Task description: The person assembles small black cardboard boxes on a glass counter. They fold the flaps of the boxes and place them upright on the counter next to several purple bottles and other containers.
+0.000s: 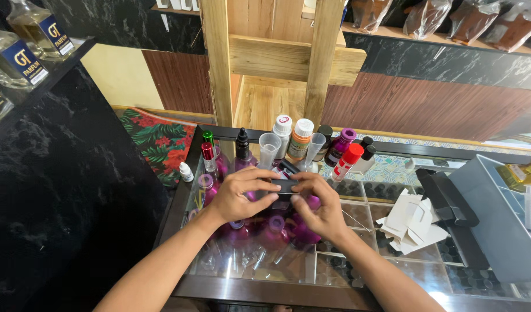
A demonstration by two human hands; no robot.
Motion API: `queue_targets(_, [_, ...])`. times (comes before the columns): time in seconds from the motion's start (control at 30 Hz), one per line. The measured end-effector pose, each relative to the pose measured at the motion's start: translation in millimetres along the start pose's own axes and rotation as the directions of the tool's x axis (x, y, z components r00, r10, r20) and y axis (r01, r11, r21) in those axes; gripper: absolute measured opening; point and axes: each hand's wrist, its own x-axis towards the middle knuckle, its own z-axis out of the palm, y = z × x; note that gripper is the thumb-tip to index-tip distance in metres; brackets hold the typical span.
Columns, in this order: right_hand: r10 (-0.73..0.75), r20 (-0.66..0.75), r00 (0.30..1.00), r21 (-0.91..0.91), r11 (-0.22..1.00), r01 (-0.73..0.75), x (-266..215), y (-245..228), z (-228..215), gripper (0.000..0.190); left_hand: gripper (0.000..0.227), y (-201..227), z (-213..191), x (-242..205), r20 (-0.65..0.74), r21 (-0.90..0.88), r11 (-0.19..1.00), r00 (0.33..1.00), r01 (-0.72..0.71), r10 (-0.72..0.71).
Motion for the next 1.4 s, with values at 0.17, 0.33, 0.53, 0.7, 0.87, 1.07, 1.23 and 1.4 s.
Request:
queue_targets(0.17, [-0.026,0.132,0.991,-0.228,0.972,0.056,-8.1,15.0,-1.2,0.044,0.03,7.6,-5.6,0.0,0.09,0.103,0.991,0.991,0.091,-0.1])
queue_targets(0.33, [0.085,0.124,0.989,-0.311,0.949,-0.042,-14.6,17.6,11.6,0.051,0.054,10.1,-6.1,-8.4,0.222,0.362,0.878,0.887,0.311,-0.406])
queue_targets(0.53, [0.094,0.144,0.985,-0.328,0.944,-0.042,-13.0,8.8,32.0,0.046,0.056,2.4,-25.1,-35.3,0.279,0.41,0.802,0.777,0.435,-0.564])
queue_targets(0.7, [0.083,0.188,0.979,-0.253,0.967,-0.033,5.8,-13.1,57.5,0.051,0.051,8.2,-47.6,-46.4,0.184,0.42,0.787,0.806,0.453,-0.562])
queue_targets(0.87, [0.063,0.192,0.979,-0.219,0.976,-0.02,18.2,-3.9,91.3,0.052,0.048,8.3,-71.6,-55.0,0.027,0.433,0.741,0.815,0.513,-0.579])
queue_targets(1.07, [0.073,0.241,0.968,-0.188,0.982,-0.027,37.8,-14.6,128.4,0.049,0.043,-14.4,-91.8,-84.4,-0.157,0.433,0.681,0.793,0.591,-0.588])
queue_targets(1.23, [0.069,0.232,0.97,-0.218,0.976,-0.017,50.3,-17.8,143.1,0.048,0.039,-31.7,-98.0,-96.5,-0.221,0.545,0.582,0.773,0.604,-0.595])
queue_targets(1.4, [0.084,0.205,0.975,-0.255,0.966,-0.03,47.3,0.7,149.5,0.051,0.032,-32.9,-90.6,-102.0,-0.231,0.616,0.507,0.754,0.602,-0.615])
